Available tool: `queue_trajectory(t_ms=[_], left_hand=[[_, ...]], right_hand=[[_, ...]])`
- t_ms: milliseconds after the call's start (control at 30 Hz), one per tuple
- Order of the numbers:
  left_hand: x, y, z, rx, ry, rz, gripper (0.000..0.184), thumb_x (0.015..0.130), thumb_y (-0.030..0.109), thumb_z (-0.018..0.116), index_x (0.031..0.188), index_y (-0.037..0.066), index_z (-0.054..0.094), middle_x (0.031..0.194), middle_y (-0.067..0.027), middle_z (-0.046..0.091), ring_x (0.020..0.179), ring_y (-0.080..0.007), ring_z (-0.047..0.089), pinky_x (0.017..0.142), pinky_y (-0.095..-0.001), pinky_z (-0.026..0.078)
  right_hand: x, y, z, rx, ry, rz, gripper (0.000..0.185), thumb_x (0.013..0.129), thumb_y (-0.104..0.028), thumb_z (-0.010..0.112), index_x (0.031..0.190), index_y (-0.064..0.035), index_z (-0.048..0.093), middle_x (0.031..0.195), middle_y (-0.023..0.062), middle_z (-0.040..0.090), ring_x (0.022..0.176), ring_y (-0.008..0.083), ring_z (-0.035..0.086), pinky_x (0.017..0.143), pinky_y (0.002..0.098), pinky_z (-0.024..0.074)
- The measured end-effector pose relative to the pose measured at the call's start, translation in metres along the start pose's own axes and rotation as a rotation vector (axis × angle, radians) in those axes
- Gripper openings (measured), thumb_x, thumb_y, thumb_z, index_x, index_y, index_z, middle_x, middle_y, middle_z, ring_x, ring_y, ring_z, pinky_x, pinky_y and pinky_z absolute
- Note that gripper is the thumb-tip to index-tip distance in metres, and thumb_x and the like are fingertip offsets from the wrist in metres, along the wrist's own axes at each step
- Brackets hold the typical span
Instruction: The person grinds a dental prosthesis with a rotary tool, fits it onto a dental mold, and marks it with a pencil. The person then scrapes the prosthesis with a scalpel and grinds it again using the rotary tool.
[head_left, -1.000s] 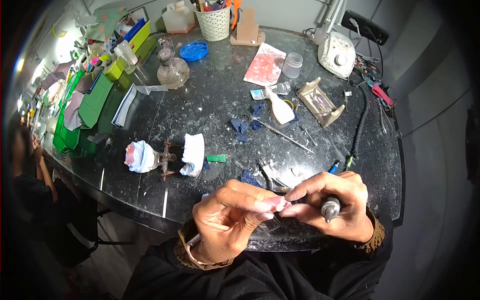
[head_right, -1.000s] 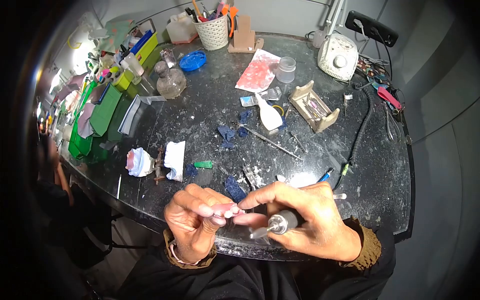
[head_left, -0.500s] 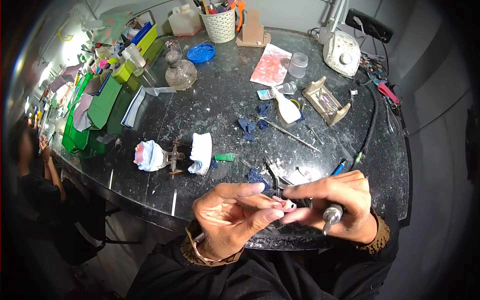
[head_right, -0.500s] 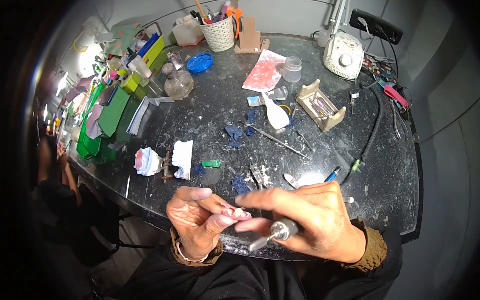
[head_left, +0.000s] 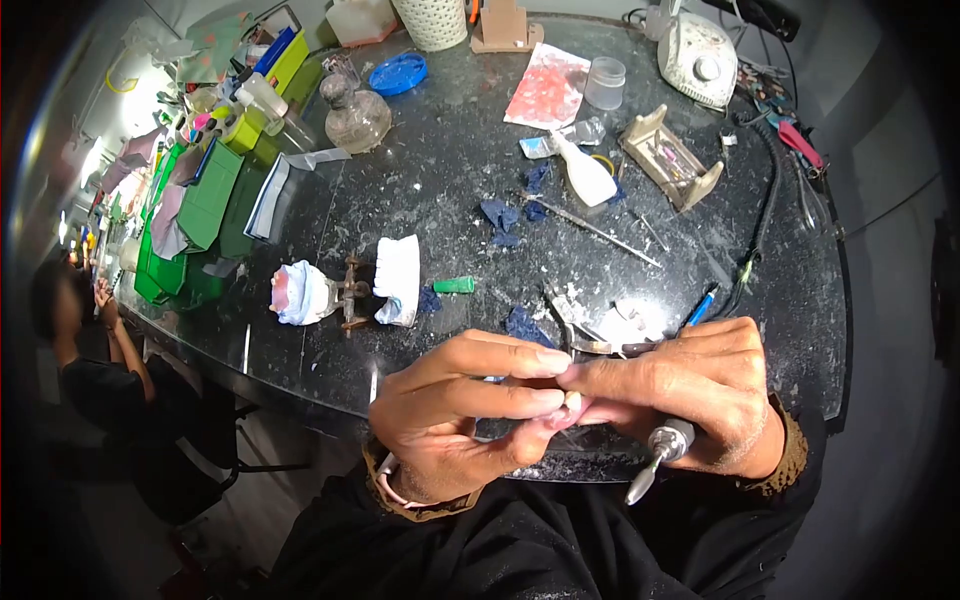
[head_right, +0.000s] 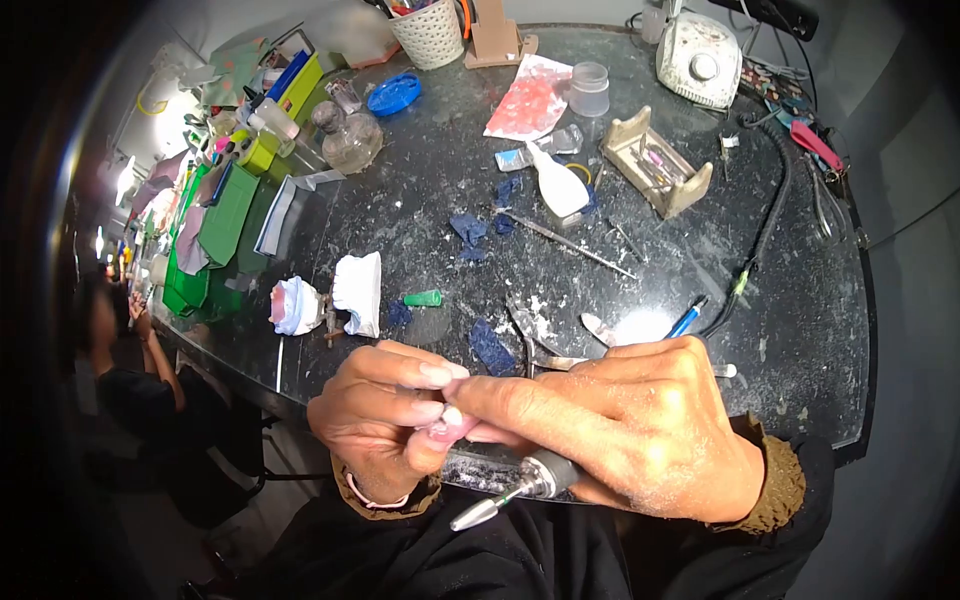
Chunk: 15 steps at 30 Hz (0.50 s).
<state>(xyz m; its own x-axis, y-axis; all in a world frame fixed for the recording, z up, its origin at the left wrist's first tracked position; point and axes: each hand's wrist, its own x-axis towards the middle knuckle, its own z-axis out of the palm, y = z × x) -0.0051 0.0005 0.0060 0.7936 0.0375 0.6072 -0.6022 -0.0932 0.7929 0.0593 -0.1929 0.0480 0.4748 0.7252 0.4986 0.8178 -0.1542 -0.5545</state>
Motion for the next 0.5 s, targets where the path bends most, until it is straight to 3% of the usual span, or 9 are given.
queue_trajectory(t_ms=[100,133,200,300,433,500], left_hand=[[-0.001,0.0,0.004,-0.015,0.049,0.06,0.011,0.073,0.001,0.071,0.078,0.0,0.061,0.092,-0.0209,0.064,0.08,-0.0272,0.066,0.068,-0.0324,0.057],[-0.003,-0.001,0.006,-0.038,0.075,0.068,0.012,0.073,-0.001,0.071,0.077,-0.001,0.06,0.091,-0.0219,0.064,0.079,-0.0274,0.067,0.068,-0.0327,0.057],[-0.004,0.0,0.007,-0.019,0.052,0.106,0.014,0.071,-0.006,0.069,0.075,-0.001,0.057,0.091,-0.0256,0.064,0.076,-0.0264,0.067,0.066,-0.0323,0.058],[-0.005,-0.004,0.007,-0.076,0.056,0.176,0.014,0.07,-0.007,0.07,0.075,-0.003,0.058,0.094,-0.0267,0.063,0.077,-0.0251,0.067,0.064,-0.0312,0.057],[-0.003,-0.002,0.008,0.158,0.029,0.186,0.032,0.077,0.017,0.073,0.069,0.003,0.046,0.081,-0.0237,0.062,0.059,-0.0202,0.063,0.051,-0.0286,0.055],[-0.001,-0.002,0.003,0.22,-0.026,0.201,0.033,0.076,0.018,0.075,0.07,0.004,0.046,0.081,-0.0227,0.063,0.06,-0.019,0.063,0.051,-0.0281,0.055]], right_hand=[[0.004,-0.01,0.001,-0.138,0.081,0.055,0.037,0.069,-0.03,0.072,0.094,-0.0056,0.062,0.064,0.0009,0.06,0.048,0.0137,0.058,0.04,0.0253,0.0409],[0.001,-0.005,0.007,-0.262,0.117,0.006,0.04,0.069,-0.044,0.071,0.079,-0.0074,0.058,0.053,-0.0019,0.048,0.041,0.0118,0.05,0.036,0.0251,0.0359],[0.001,-0.011,0.005,-0.376,0.035,0.063,0.053,0.051,-0.051,0.08,0.066,-0.0075,0.054,0.052,0.001,0.051,0.038,0.0149,0.047,0.036,0.0263,0.0324],[-0.001,-0.012,0.006,-0.409,0.024,0.113,0.053,0.054,-0.052,0.078,0.059,-0.0098,0.047,0.049,0.0005,0.045,0.036,0.0155,0.044,0.035,0.0274,0.0294],[-0.001,-0.014,0.007,-0.468,0.003,0.123,0.055,0.058,-0.054,0.074,0.056,-0.0093,0.042,0.047,0.0003,0.04,0.036,0.0153,0.042,0.035,0.0275,0.0295],[-0.001,-0.015,0.008,-0.485,0.005,0.124,0.056,0.061,-0.055,0.072,0.055,-0.0091,0.041,0.047,0.0006,0.038,0.035,0.0153,0.042,0.035,0.0275,0.0297]])
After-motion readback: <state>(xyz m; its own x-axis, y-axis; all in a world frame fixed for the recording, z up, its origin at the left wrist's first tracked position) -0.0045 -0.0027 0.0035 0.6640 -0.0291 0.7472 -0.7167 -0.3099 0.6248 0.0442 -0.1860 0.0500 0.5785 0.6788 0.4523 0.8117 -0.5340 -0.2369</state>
